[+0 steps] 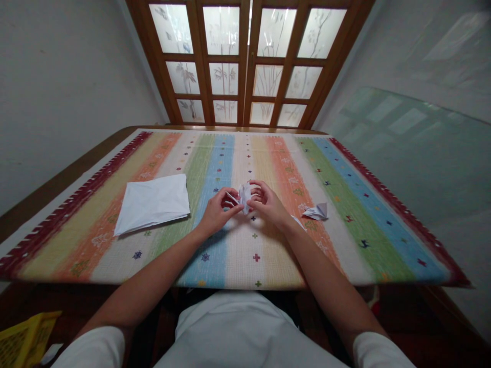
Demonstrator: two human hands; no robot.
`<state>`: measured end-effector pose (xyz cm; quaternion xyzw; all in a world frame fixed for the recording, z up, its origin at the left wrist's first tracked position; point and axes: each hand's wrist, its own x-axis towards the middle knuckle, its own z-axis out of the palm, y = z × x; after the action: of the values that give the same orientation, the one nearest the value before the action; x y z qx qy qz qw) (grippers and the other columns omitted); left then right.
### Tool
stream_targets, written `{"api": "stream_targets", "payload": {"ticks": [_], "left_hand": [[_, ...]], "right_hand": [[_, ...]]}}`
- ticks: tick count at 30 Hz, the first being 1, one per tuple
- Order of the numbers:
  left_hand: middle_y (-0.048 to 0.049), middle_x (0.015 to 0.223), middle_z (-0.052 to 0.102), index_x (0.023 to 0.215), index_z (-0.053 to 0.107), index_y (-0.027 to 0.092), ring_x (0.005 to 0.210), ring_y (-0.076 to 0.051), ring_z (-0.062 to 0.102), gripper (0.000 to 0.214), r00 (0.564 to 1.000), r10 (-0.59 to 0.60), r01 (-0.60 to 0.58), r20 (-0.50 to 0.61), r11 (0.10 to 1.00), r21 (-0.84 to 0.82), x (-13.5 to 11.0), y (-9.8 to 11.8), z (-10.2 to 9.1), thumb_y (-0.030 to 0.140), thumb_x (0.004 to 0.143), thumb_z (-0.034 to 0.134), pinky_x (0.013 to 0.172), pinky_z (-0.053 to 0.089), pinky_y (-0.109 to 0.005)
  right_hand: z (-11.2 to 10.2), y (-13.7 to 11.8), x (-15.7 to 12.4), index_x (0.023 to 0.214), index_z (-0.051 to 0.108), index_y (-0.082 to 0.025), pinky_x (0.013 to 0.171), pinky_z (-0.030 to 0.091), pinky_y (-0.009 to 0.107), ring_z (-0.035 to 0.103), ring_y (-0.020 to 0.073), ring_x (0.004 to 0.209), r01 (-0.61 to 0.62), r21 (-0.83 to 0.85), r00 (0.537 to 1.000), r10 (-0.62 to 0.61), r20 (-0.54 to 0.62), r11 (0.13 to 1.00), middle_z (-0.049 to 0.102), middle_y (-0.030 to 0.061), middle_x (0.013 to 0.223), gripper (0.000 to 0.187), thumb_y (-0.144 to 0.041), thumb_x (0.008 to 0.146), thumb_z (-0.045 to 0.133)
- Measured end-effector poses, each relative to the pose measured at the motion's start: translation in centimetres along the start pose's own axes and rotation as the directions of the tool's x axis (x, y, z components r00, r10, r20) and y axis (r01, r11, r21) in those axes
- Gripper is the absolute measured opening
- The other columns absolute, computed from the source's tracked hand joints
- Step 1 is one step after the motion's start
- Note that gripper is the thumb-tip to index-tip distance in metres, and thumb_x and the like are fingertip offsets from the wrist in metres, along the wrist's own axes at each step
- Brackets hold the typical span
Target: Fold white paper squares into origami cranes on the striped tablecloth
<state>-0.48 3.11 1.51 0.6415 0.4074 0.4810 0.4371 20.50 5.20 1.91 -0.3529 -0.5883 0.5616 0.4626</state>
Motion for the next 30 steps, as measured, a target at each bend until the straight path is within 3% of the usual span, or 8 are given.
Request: {"api": "stream_targets", "payload": {"ticks": [4,9,11,13,16,21,27,30], "left_hand": [[-0.0026,0.104,0.070,0.109,0.057,0.023,0.086,-0.016,0.072,0.053,0.999,-0.029,0.026,-0.031,0.996,-0.091,0.09,-0.36,0.27,0.045,0.076,0.093,0.082,0.059,-0.031],[-0.0067,0.125,0.066,0.103,0.046,0.025,0.080,-0.011,0.067,0.065,0.993,-0.088,0.077,-0.080,0.988,-0.132,0.08,-0.64,0.42,0.047,0.068,0.097,0.071,0.057,-0.027],[-0.0081,0.124,0.067,0.092,0.046,0.023,0.085,-0.013,0.066,0.059,0.996,-0.045,0.043,-0.073,0.999,-0.033,0.04,-0.53,0.26,0.046,0.069,0.095,0.074,0.058,-0.028],[-0.0069,0.109,0.069,0.081,0.049,0.021,0.089,-0.016,0.065,0.049,0.999,0.008,-0.004,-0.038,0.996,0.092,-0.03,-0.33,0.07,0.045,0.075,0.091,0.079,0.059,-0.031],[-0.0042,0.094,0.067,0.080,0.060,0.020,0.089,-0.018,0.065,0.032,0.999,0.031,-0.033,0.019,0.991,0.127,-0.17,-0.10,0.00,0.043,0.085,0.082,0.086,0.060,-0.035],[-0.0106,0.119,0.066,0.093,0.070,0.019,0.108,-0.023,0.067,0.033,0.998,0.059,-0.060,0.008,0.994,0.086,-0.40,-0.33,0.32,0.043,0.080,0.088,0.085,0.065,-0.037],[-0.0085,0.113,0.070,0.103,0.075,0.020,0.100,-0.020,0.071,0.020,0.998,0.053,-0.057,0.031,0.989,0.137,-0.28,-0.56,0.04,0.034,0.090,0.075,0.089,0.064,-0.037],[-0.0085,0.113,0.071,0.102,0.074,0.019,0.100,-0.020,0.072,0.020,0.998,0.056,-0.058,0.022,0.993,0.106,-0.18,-0.48,-0.14,0.035,0.090,0.075,0.091,0.063,-0.036]], "right_hand": [[0.35,0.36,-0.01,0.124,0.059,-0.030,0.071,0.063,0.029,0.068,0.0152,0.080,-0.001,0.010,0.999,0.000,0.036,1.000,0.067,-0.0006,0.102,0.061,-0.029,0.070,0.088],[0.57,0.57,0.04,0.113,0.057,-0.030,0.076,0.062,0.030,0.068,0.0151,0.082,0.021,0.020,1.000,-0.020,-0.013,1.000,0.065,-0.0013,0.099,0.052,-0.029,0.071,0.087],[0.47,0.58,0.09,0.108,0.055,-0.029,0.076,0.061,0.030,0.066,0.0136,0.079,0.024,0.034,0.999,-0.023,-0.043,0.999,0.063,-0.0023,0.099,0.050,-0.033,0.071,0.088],[0.33,0.52,0.13,0.105,0.054,-0.028,0.075,0.060,0.029,0.065,0.0129,0.078,0.021,0.048,0.998,-0.019,-0.060,0.999,0.061,-0.0028,0.098,0.050,-0.037,0.071,0.089],[0.28,0.44,0.20,0.099,0.054,-0.027,0.075,0.059,0.029,0.064,0.0136,0.078,0.021,0.051,0.997,-0.016,-0.082,0.999,0.061,-0.0025,0.096,0.049,-0.041,0.070,0.090],[0.54,0.75,0.26,0.099,0.053,-0.028,0.078,0.059,0.030,0.065,0.0149,0.081,0.023,0.037,0.996,-0.020,-0.090,0.999,0.063,-0.0032,0.093,0.053,-0.041,0.065,0.092],[0.53,0.75,-0.07,0.104,0.065,-0.027,0.092,0.060,0.036,0.070,0.0219,0.104,0.036,-0.032,0.999,-0.036,-0.014,0.999,0.072,0.0037,0.109,0.045,-0.038,0.069,0.091],[0.35,0.70,-0.12,0.103,0.070,-0.025,0.093,0.060,0.039,0.071,0.0232,0.103,-0.012,-0.020,0.999,0.013,0.037,1.000,0.074,0.0057,0.109,0.039,-0.041,0.074,0.090]]}}
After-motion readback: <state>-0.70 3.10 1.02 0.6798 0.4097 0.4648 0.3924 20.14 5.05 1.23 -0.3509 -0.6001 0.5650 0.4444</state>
